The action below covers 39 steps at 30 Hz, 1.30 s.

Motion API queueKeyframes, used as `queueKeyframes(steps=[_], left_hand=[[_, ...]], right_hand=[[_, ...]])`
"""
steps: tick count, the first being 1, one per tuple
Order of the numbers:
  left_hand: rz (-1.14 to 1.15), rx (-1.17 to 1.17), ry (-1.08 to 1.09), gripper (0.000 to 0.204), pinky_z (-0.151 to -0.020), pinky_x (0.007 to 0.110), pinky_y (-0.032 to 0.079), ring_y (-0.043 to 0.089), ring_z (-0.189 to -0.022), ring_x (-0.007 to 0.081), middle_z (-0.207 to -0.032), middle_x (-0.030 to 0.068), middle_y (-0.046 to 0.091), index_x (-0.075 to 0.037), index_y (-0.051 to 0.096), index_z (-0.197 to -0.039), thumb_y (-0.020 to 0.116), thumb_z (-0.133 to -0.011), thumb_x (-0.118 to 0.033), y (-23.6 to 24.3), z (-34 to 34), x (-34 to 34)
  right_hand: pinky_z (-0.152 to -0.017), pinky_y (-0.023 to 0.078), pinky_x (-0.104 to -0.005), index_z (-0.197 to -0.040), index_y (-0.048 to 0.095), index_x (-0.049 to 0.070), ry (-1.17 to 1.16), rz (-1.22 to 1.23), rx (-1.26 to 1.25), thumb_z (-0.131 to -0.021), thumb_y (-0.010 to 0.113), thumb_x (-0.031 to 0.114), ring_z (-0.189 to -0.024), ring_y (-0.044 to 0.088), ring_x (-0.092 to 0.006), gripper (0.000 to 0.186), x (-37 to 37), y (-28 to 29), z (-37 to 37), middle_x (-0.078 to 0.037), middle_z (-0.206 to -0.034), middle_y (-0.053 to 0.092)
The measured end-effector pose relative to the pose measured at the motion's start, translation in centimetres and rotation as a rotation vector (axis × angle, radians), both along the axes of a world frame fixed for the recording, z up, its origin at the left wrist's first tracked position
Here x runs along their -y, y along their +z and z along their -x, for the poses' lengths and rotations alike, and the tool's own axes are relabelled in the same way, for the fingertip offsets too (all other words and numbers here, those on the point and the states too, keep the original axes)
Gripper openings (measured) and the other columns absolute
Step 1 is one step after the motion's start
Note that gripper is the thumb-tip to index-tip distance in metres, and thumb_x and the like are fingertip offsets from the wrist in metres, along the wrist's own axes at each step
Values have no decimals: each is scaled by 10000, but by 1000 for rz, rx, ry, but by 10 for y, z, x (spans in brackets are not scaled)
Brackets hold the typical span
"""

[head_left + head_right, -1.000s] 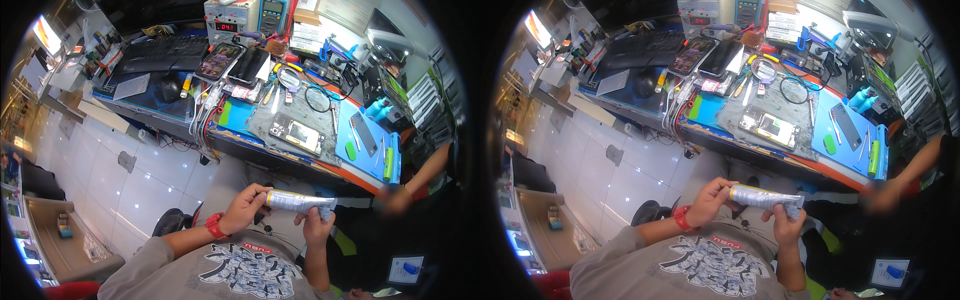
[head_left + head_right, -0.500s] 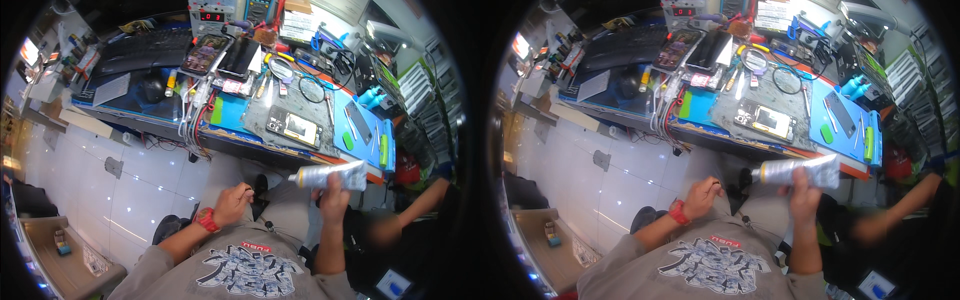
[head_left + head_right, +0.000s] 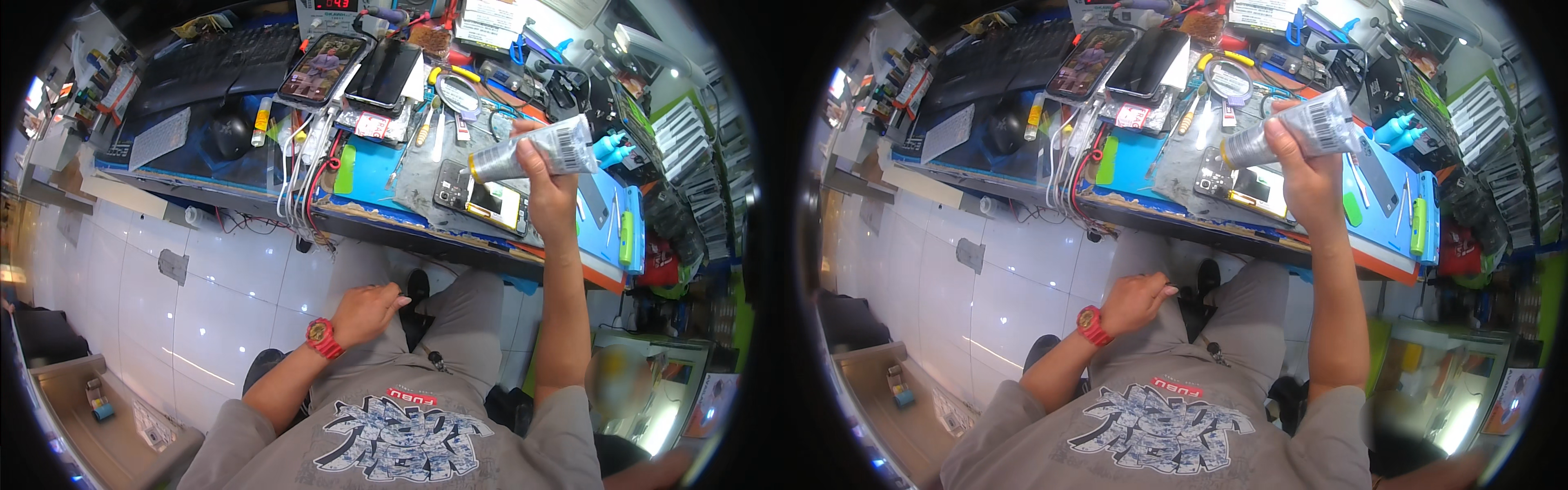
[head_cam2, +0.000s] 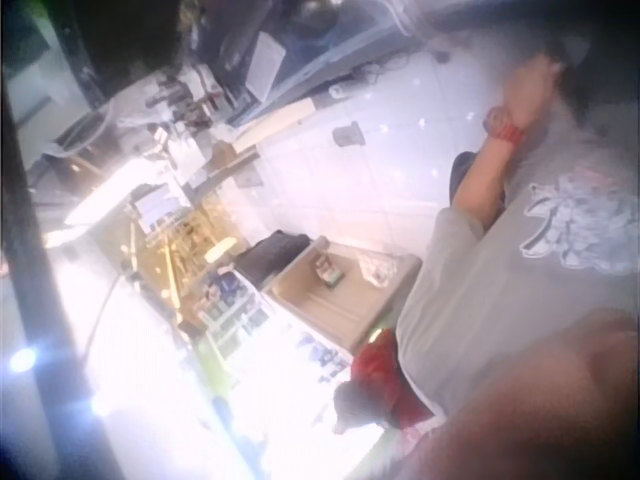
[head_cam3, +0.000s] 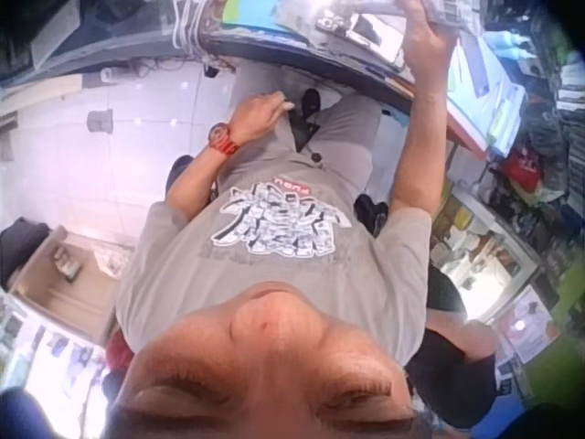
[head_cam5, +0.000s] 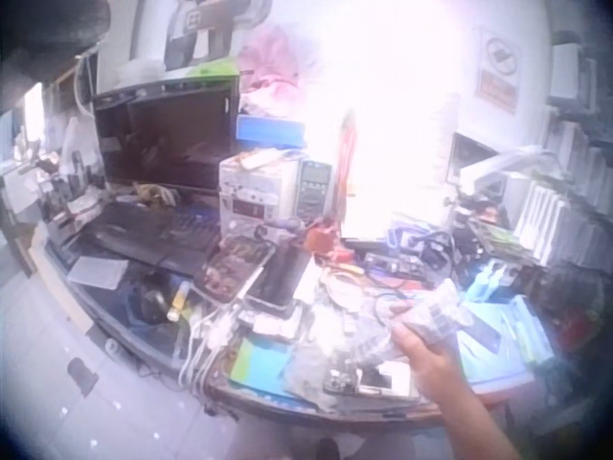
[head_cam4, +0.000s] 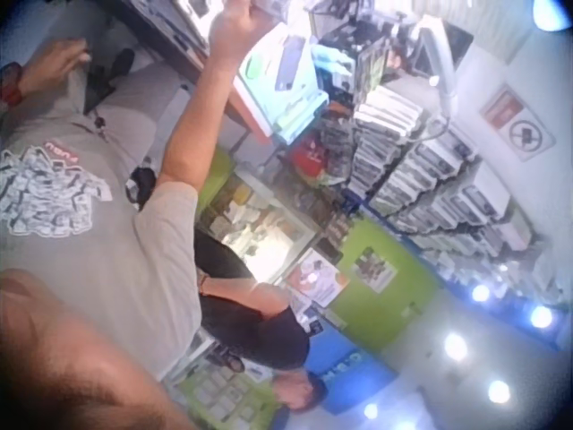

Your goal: The person uses a screwdriver to remove internal components from a disassembled mobile phone on a workbench and then applies adhesive from a tube to the phone's frame.

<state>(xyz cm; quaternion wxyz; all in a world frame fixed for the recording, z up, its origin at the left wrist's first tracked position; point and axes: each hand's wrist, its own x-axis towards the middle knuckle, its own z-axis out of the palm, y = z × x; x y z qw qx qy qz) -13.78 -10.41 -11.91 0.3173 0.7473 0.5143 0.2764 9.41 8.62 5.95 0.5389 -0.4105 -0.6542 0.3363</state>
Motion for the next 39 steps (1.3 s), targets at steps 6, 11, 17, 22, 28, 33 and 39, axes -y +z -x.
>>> queueKeyframes(steps=[6,11,17,22,28,33,39], left_hand=[[-7,-35,-29,299,-676,526,516,677,-735,428,-757,190,670,-46,616,-944,611,-1087,-309,-5,-5,1],[-16,-44,-49,295,-675,518,522,683,-738,418,-775,181,685,-35,619,-939,626,-1079,-295,-11,-9,2],[-29,-48,-43,288,-670,513,522,682,-731,411,-769,173,686,-38,620,-927,635,-1073,-286,-9,-8,2],[-52,-51,-59,357,-644,513,531,685,-715,412,-758,184,695,-42,583,-902,589,-1096,-342,-11,-8,1],[-39,-51,-56,350,-647,517,530,685,-716,413,-759,185,696,-41,581,-904,589,-1095,-334,-12,-7,1],[-24,-51,-62,349,-652,522,531,686,-719,416,-760,189,697,-38,582,-906,587,-1096,-332,-10,-8,0],[-10,-65,-62,355,-649,523,531,686,-717,421,-762,189,700,-38,588,-912,583,-1097,-341,-11,-8,0]], right_hand=[[-1026,574,-490,-1262,643,-39,234,127,-513,-1088,626,218,-1036,734,-306,311,-31,2,21,-186,-1099,743],[-812,621,-454,-1110,624,15,384,307,-743,-1126,604,383,-783,687,-225,369,-43,-5,39,-86,-857,653],[-501,530,-337,-960,606,50,145,327,-641,-1096,636,482,-508,562,-155,454,-51,-23,65,-36,-678,575],[-502,496,-330,-898,607,52,90,287,-492,-1110,620,432,-506,538,-147,436,-53,-31,70,-32,-656,547],[-504,483,-334,-842,585,59,45,244,-346,-1115,617,401,-495,512,-145,438,-50,-32,78,-34,-622,512],[-500,482,-332,-845,584,59,43,218,-320,-1113,619,394,-490,510,-149,430,-51,-33,78,-38,-622,516],[-493,482,-332,-812,588,61,38,204,-313,-1109,621,378,-484,513,-151,436,-52,-31,80,-35,-612,513]])
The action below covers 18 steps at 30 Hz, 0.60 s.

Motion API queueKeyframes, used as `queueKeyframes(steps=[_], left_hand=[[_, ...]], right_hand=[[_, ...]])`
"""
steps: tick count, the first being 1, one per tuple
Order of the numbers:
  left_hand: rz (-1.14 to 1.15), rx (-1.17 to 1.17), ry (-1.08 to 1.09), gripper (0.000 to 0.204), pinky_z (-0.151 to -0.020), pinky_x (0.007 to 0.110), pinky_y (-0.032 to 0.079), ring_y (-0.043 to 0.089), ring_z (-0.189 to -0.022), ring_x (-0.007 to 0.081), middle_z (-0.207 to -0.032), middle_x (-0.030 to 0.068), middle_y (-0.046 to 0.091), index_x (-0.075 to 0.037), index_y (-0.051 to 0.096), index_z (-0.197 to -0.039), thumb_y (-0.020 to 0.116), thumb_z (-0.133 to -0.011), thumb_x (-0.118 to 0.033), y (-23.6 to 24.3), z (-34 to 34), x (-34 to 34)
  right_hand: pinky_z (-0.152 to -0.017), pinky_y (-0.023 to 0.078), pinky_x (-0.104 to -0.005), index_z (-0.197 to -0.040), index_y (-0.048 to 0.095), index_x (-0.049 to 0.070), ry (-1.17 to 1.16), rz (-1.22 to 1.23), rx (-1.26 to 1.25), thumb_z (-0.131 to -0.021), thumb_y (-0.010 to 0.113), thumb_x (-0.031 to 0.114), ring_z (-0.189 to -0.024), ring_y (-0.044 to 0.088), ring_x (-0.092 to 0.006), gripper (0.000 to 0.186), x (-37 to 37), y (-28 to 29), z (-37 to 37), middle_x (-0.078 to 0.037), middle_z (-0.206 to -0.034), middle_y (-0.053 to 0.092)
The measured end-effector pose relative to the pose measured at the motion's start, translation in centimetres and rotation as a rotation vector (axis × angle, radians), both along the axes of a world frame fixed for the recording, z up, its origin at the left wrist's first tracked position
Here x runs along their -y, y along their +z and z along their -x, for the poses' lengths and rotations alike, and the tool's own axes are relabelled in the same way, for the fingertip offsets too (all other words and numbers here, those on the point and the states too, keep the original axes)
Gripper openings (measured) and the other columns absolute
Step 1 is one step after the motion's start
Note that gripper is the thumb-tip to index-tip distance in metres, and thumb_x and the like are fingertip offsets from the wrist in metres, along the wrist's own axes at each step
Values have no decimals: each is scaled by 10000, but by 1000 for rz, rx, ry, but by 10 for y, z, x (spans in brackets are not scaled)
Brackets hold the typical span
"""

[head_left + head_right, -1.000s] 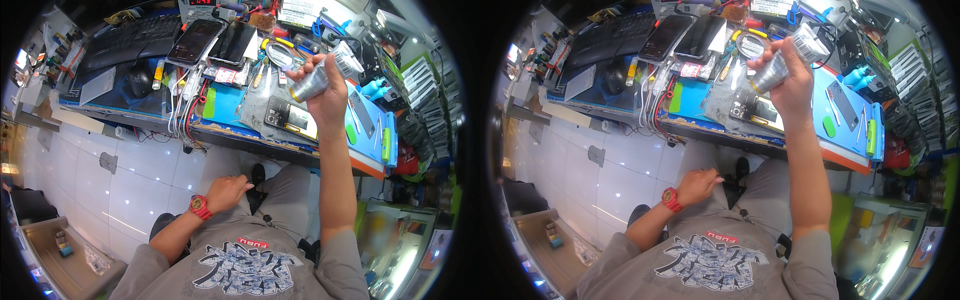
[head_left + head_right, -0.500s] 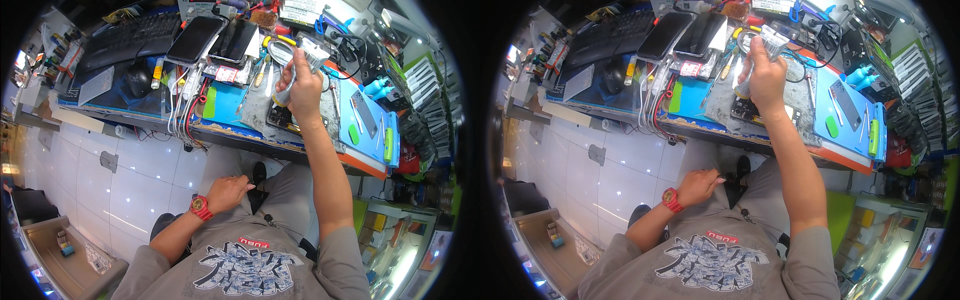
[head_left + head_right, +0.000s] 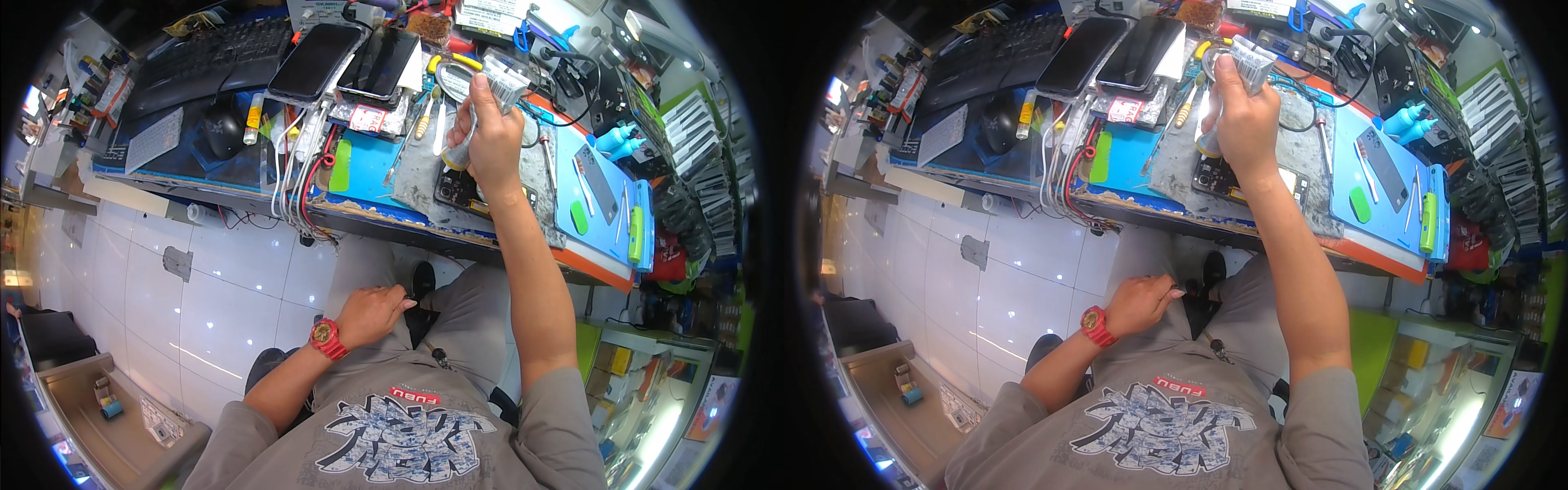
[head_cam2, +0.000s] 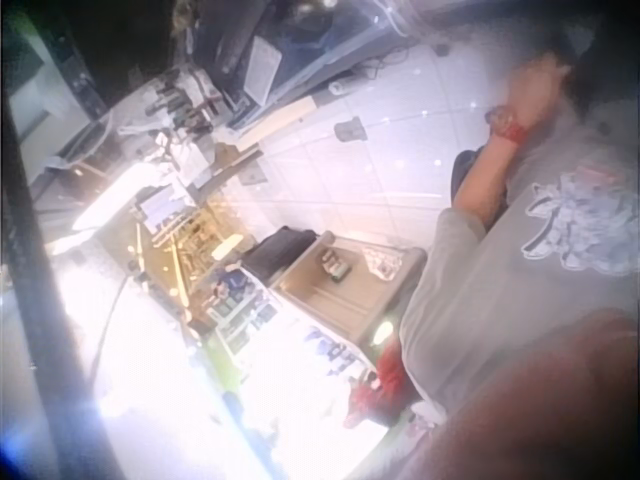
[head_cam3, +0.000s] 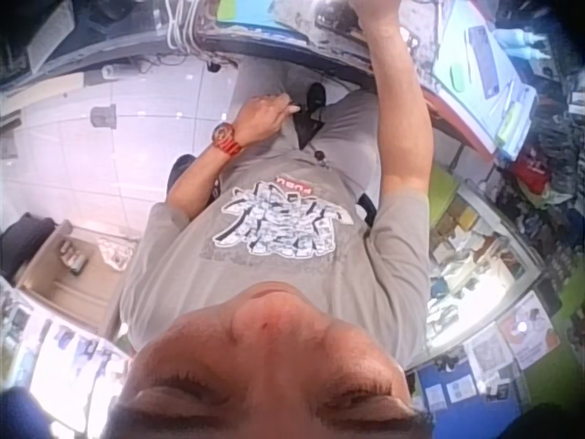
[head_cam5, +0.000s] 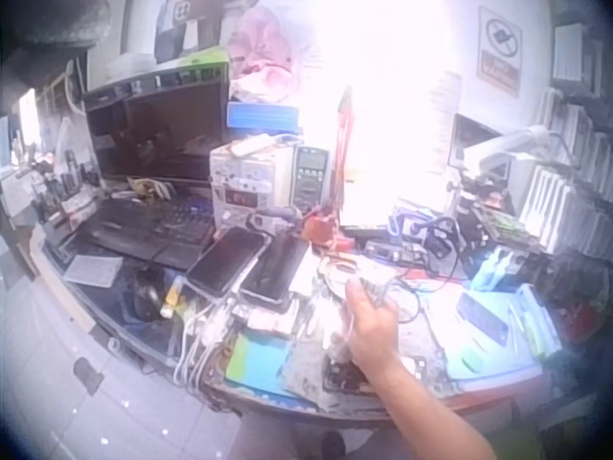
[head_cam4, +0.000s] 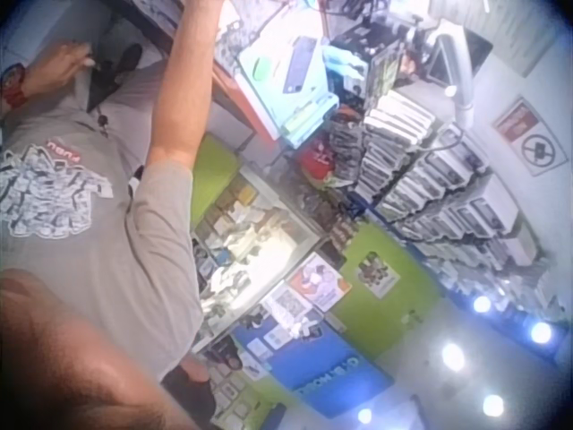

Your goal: The person uses a screwdriver to remove internal components from a disassembled mobile phone on a workbench and then applies adhesive from a tube to the phone's frame.

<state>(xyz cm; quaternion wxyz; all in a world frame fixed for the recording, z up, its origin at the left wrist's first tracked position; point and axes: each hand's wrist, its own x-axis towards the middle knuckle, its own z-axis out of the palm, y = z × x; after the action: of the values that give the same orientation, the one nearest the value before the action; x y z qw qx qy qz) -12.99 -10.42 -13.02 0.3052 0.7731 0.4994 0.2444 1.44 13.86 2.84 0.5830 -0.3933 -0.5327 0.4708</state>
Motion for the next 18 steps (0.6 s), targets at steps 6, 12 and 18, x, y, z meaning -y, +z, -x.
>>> queueKeyframes(steps=[6,12,18], left_hand=[[-9,-2,5,360,-640,521,529,686,-710,417,-761,183,701,-42,591,-905,584,-1097,-347,-1,0,0],[-12,2,8,360,-637,518,531,686,-709,416,-760,184,701,-43,589,-900,587,-1096,-346,-2,0,0],[-8,6,4,351,-644,512,533,686,-710,413,-759,184,700,-42,586,-897,597,-1092,-334,1,1,-1]], right_hand=[[-490,482,-331,-800,594,61,9,-24,4,-1108,621,378,-483,515,-150,443,-6,-3,-2,-31,-609,509],[-496,488,-336,-795,589,62,2,-22,21,-1116,601,367,-489,517,-148,443,-11,-3,-2,-30,-610,506],[-496,487,-340,-782,583,62,1,-51,40,-1118,594,359,-484,516,-156,448,-18,-5,-5,-38,-606,505]])
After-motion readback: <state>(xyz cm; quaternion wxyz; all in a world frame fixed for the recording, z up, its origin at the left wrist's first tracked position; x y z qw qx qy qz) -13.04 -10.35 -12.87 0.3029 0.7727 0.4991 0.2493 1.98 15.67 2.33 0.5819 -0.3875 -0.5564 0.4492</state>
